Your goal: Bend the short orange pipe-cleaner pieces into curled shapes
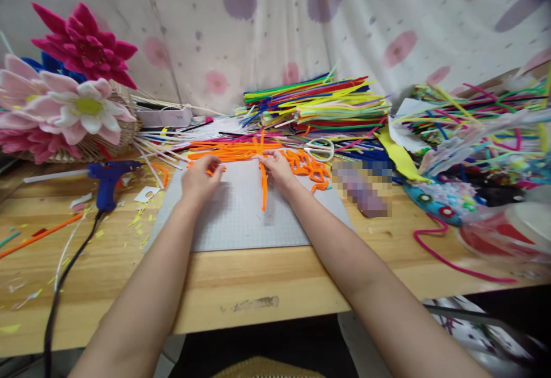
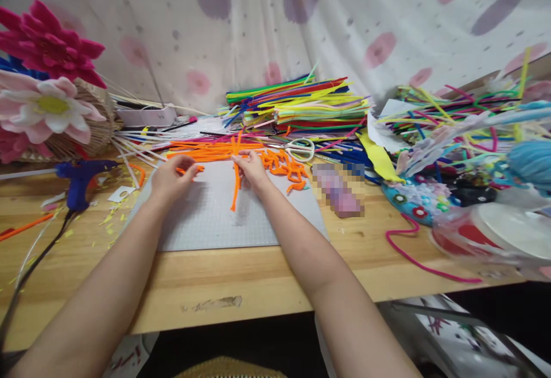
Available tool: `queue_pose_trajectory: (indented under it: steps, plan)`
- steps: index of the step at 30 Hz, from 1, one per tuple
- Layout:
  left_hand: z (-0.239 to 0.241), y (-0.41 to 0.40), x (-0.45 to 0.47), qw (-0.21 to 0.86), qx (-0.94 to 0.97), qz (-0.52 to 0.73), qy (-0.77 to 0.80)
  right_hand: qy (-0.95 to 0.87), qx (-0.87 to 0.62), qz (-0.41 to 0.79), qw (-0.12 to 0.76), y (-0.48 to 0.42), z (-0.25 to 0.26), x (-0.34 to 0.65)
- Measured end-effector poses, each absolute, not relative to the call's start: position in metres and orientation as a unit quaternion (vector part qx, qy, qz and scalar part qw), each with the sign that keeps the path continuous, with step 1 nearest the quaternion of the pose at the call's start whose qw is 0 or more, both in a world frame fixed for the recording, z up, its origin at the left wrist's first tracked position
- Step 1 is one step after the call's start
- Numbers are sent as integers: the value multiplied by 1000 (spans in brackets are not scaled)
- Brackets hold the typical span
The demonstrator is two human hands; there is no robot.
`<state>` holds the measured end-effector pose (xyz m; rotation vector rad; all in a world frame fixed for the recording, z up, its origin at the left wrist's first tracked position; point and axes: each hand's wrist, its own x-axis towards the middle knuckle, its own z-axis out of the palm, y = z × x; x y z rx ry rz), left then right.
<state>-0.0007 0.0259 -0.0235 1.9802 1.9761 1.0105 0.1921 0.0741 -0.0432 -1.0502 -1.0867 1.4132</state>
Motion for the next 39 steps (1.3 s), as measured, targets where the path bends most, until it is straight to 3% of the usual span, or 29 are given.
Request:
queue_pose_trajectory:
  steps: [3,10,15,20,25,30,39]
  plan:
    - [-23,32,-36,10,709,267,653,-493,-426,604,459,69,-39,194]
    - [-39,40,-49,-17,751,166,639,-567,-383,635,359,64,-42,196]
    - [-38,40,-43,-50,726,218,650,-596,-365,635,329,63,-43,195]
    - [-29,34,-34,-70,639,348,683,-596,-327,667,304,57,-37,194]
    - [-29,29,-12,0,572,453,684,-617,-299,683,251,52,-30,195]
    - [-36,30,1,121,553,449,692,-642,-336,655,216,51,-25,198]
    - [-31,25,11,111,560,387,724,-659,-374,618,209,53,-26,199]
